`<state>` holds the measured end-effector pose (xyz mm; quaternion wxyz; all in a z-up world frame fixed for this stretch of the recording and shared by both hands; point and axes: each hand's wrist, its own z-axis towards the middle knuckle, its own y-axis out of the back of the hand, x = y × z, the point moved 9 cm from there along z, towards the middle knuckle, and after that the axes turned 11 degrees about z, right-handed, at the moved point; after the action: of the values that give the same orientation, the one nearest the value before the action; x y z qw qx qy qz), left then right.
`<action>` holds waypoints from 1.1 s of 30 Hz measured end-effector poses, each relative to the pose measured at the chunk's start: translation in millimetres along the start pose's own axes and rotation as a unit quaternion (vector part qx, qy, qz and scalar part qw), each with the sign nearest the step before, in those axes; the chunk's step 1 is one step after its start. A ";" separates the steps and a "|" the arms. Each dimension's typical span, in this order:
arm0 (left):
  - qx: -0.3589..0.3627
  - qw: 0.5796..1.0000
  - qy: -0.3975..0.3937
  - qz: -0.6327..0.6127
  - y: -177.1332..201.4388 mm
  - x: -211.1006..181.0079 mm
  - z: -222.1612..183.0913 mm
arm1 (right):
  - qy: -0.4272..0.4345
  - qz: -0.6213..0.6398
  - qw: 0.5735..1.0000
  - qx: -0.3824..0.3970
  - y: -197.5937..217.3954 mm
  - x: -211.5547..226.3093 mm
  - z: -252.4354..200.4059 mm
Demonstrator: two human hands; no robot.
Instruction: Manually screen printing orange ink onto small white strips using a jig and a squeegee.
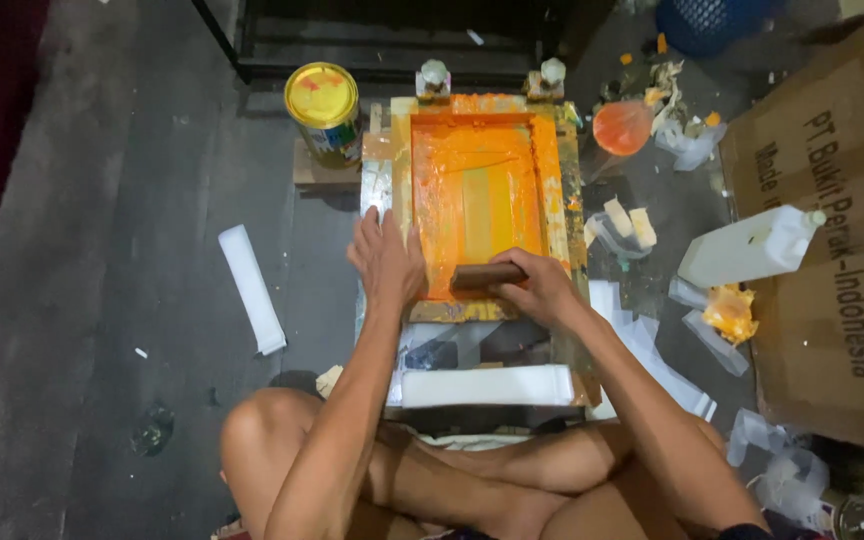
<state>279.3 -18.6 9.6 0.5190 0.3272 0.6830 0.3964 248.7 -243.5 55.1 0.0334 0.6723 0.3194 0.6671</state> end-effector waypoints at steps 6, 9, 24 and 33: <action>0.072 0.997 -0.012 -0.030 -1.2 8.9 -3.9 | -0.040 0.018 0.999 -0.002 20.7 -14.1 73.7; 0.088 0.995 0.006 -0.049 6.9 5.7 -7.5 | -0.026 -0.002 0.997 -0.077 38.4 0.0 102.1; 0.071 0.997 0.005 -0.020 -9.7 14.7 -1.3 | 0.006 0.046 0.998 0.041 -2.3 24.2 -11.0; 0.009 0.999 -0.027 -0.024 -21.7 22.1 -3.3 | -0.090 -0.013 0.966 0.240 -7.8 -2.1 28.7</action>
<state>269.9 -10.6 -19.0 0.5437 0.3255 0.6801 0.3688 272.3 -227.4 46.4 -0.0916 0.7133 0.4751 0.5071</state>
